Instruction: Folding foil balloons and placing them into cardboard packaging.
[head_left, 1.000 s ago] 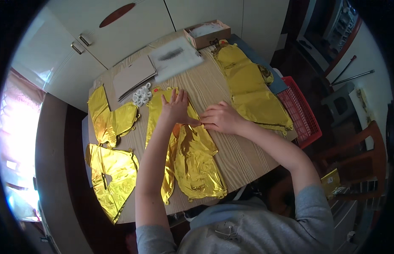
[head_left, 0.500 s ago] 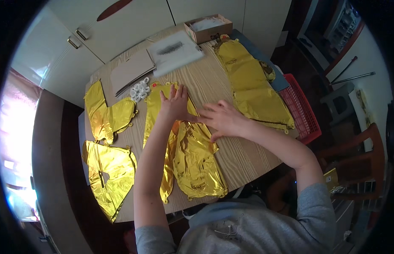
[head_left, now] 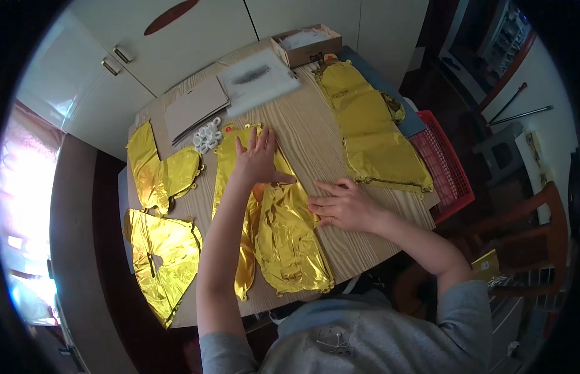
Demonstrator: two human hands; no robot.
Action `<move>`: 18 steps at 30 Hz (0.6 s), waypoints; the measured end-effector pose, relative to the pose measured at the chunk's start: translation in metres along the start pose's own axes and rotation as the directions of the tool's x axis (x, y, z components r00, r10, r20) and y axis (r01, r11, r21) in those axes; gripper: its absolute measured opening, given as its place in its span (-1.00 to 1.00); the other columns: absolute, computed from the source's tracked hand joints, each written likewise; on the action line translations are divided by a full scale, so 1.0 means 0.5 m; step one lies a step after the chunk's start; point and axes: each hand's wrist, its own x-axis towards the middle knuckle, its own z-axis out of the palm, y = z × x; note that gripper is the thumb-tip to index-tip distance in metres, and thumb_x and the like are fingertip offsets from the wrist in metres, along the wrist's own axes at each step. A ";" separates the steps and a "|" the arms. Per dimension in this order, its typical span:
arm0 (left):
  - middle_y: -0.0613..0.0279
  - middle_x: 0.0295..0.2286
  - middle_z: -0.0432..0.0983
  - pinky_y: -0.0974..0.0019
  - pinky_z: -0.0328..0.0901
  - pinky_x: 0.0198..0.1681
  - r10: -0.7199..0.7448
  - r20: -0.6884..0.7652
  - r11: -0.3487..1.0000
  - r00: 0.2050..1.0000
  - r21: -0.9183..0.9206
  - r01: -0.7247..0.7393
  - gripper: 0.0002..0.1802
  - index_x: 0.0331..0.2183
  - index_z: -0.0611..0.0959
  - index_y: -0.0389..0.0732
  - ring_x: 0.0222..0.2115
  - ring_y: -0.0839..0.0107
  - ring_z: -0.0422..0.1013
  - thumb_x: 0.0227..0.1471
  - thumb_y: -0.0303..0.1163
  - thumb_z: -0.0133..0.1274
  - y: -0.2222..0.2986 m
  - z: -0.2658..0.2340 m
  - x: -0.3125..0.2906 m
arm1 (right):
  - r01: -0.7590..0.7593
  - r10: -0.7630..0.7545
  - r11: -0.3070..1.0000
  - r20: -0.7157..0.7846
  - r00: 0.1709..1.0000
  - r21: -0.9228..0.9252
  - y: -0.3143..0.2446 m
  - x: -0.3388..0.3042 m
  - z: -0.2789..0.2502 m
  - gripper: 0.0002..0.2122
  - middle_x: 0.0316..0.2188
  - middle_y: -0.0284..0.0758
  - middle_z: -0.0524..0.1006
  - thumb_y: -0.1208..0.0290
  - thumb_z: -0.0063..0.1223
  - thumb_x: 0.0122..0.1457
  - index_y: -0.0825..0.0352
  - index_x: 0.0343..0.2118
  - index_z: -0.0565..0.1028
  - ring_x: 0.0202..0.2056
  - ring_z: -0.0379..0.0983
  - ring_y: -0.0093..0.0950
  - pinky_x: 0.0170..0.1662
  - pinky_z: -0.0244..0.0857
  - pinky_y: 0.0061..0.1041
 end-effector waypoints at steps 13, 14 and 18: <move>0.14 0.05 0.38 -0.13 0.01 0.22 0.333 -0.216 0.918 0.918 -0.149 -0.368 -0.41 -0.05 0.56 -0.24 0.09 0.25 0.30 0.02 0.01 0.02 0.134 -0.018 -0.197 | -0.027 0.028 0.998 -0.014 1.000 0.049 -0.008 -0.004 0.005 -0.68 -0.05 -0.51 0.55 0.10 0.14 0.07 0.13 -0.17 0.61 0.16 0.28 -0.45 0.14 0.04 -0.26; 0.13 0.05 0.38 -0.13 0.01 0.21 0.312 -0.221 0.927 0.924 -0.143 -0.348 -0.41 -0.04 0.56 -0.25 0.09 0.25 0.30 0.03 0.01 0.02 0.133 -0.019 -0.194 | -0.024 0.024 0.999 -0.002 1.000 0.046 -0.009 -0.001 0.000 -0.69 -0.05 -0.50 0.55 0.11 0.15 0.06 0.13 -0.17 0.61 0.16 0.29 -0.45 0.14 0.04 -0.27; 0.11 0.05 0.38 -0.13 0.04 0.18 0.256 -0.237 0.950 0.937 -0.118 -0.289 -0.37 -0.01 0.52 -0.29 0.07 0.23 0.30 0.04 0.02 0.00 0.117 -0.019 -0.170 | -0.014 0.015 0.999 -0.021 1.000 0.047 -0.010 -0.001 -0.001 -0.68 -0.03 -0.49 0.54 0.13 0.16 0.07 0.14 -0.15 0.61 0.15 0.30 -0.45 0.16 0.05 -0.28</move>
